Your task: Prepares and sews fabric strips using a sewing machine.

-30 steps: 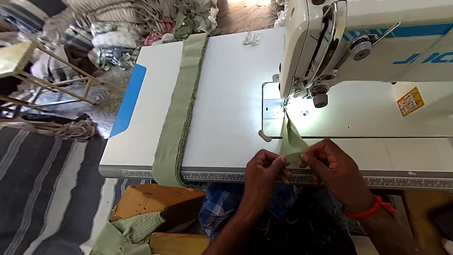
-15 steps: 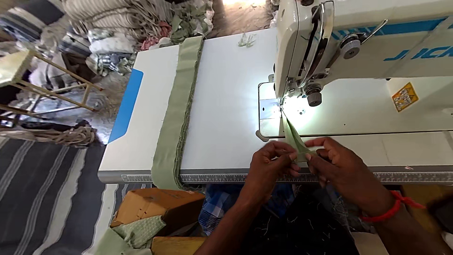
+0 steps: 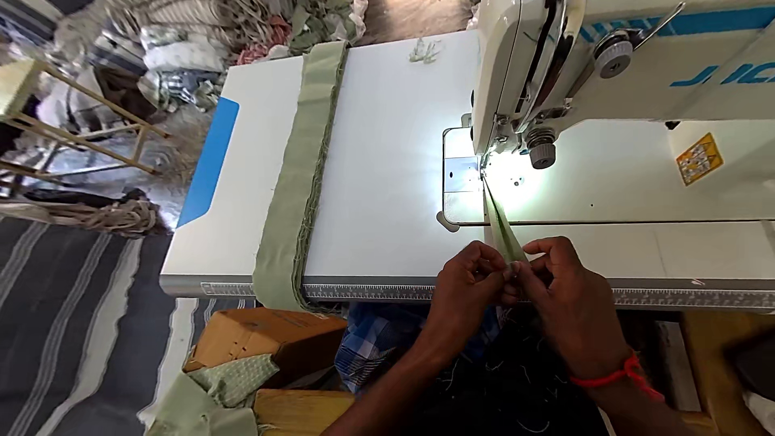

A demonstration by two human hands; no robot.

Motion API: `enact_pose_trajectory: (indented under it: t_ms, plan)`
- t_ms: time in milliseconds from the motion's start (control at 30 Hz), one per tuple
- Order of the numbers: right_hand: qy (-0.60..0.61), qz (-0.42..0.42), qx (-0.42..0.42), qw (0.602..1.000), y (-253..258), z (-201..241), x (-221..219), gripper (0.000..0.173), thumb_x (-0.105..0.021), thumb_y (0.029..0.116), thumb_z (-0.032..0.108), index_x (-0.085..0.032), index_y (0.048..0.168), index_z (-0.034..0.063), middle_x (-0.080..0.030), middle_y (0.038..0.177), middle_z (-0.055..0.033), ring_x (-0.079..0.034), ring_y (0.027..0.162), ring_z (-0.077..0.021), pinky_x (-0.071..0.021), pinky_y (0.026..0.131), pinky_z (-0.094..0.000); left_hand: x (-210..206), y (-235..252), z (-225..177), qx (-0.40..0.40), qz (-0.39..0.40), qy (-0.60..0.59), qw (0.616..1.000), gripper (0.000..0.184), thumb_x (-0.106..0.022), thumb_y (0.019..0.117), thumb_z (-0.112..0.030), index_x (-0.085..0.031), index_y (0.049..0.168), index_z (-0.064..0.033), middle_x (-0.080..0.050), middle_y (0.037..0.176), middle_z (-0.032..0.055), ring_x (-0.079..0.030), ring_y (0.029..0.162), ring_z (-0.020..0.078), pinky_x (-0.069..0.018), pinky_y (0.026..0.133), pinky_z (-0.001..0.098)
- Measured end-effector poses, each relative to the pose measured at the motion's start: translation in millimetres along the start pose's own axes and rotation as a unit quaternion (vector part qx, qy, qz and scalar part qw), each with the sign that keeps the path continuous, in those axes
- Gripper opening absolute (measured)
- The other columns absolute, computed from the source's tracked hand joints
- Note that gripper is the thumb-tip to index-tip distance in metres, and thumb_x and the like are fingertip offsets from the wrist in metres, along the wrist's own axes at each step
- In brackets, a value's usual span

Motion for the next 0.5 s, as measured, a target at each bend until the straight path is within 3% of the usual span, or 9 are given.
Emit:
enact_pose_trajectory:
  t_ms: [100,133,200,367,500]
  plan:
    - [-0.03,-0.053,0.087,0.994,-5,17,4,0.014,-0.063,0.0996,0.016,-0.069,0.106,0.0047,-0.066,0.088,-0.0084,-0.065,0.076,-0.021,-0.0554,0.064,-0.0364,3,2,1,0.018,-0.012,0.012,1.0,0.027,-0.065,0.0975,0.0,-0.054,0.122,-0.0059,-0.069,0.092,0.0131,-0.071,0.068,0.0218,-0.0633,0.062,0.0356]
    - [-0.024,-0.062,0.126,0.99,-8,22,4,0.016,-0.062,0.0997,0.016,-0.072,0.105,0.0039,-0.066,0.096,-0.0105,-0.066,0.086,-0.023,-0.0571,0.073,-0.0359,7,4,2,0.024,-0.024,0.021,0.999,0.034,-0.068,0.0957,-0.001,-0.053,0.125,-0.0085,-0.07,0.091,0.0111,-0.07,0.068,0.0203,-0.0621,0.061,0.0338]
    - [-0.002,-0.067,0.169,0.983,-13,28,2,0.019,-0.061,0.0998,0.017,-0.075,0.106,0.0061,-0.067,0.102,-0.0096,-0.066,0.095,-0.0202,-0.0571,0.08,-0.0312,14,7,0,0.024,-0.038,0.033,0.998,0.045,-0.071,0.0928,-0.002,-0.05,0.131,-0.0112,-0.072,0.089,0.0091,-0.07,0.069,0.0184,-0.0604,0.061,0.0312]
    - [0.029,-0.035,0.183,0.982,-15,23,-4,0.022,-0.06,0.1006,0.019,-0.073,0.115,0.0085,-0.064,0.108,-0.0073,-0.065,0.095,-0.0132,-0.0559,0.08,-0.0243,19,7,-1,0.037,-0.036,0.021,0.998,0.055,-0.071,0.0921,0.001,-0.045,0.138,-0.0137,-0.072,0.091,0.0115,-0.072,0.071,0.0209,-0.0612,0.064,0.0323]
    - [0.005,-0.039,0.206,0.978,-6,20,-2,0.017,-0.062,0.0999,0.016,-0.073,0.108,0.0069,-0.067,0.103,-0.0076,-0.066,0.088,-0.0133,-0.0569,0.073,-0.0243,18,11,7,0.045,-0.041,0.007,0.998,0.052,-0.073,0.0909,0.001,-0.045,0.134,-0.0103,-0.073,0.09,0.0129,-0.074,0.073,0.024,-0.0651,0.069,0.0373]
Point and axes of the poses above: each hand's wrist, its own y-axis towards the middle knuckle, its own x-axis out of the back of the hand, z = x × y, the point moved 8 cm from there along y, towards the middle knuckle
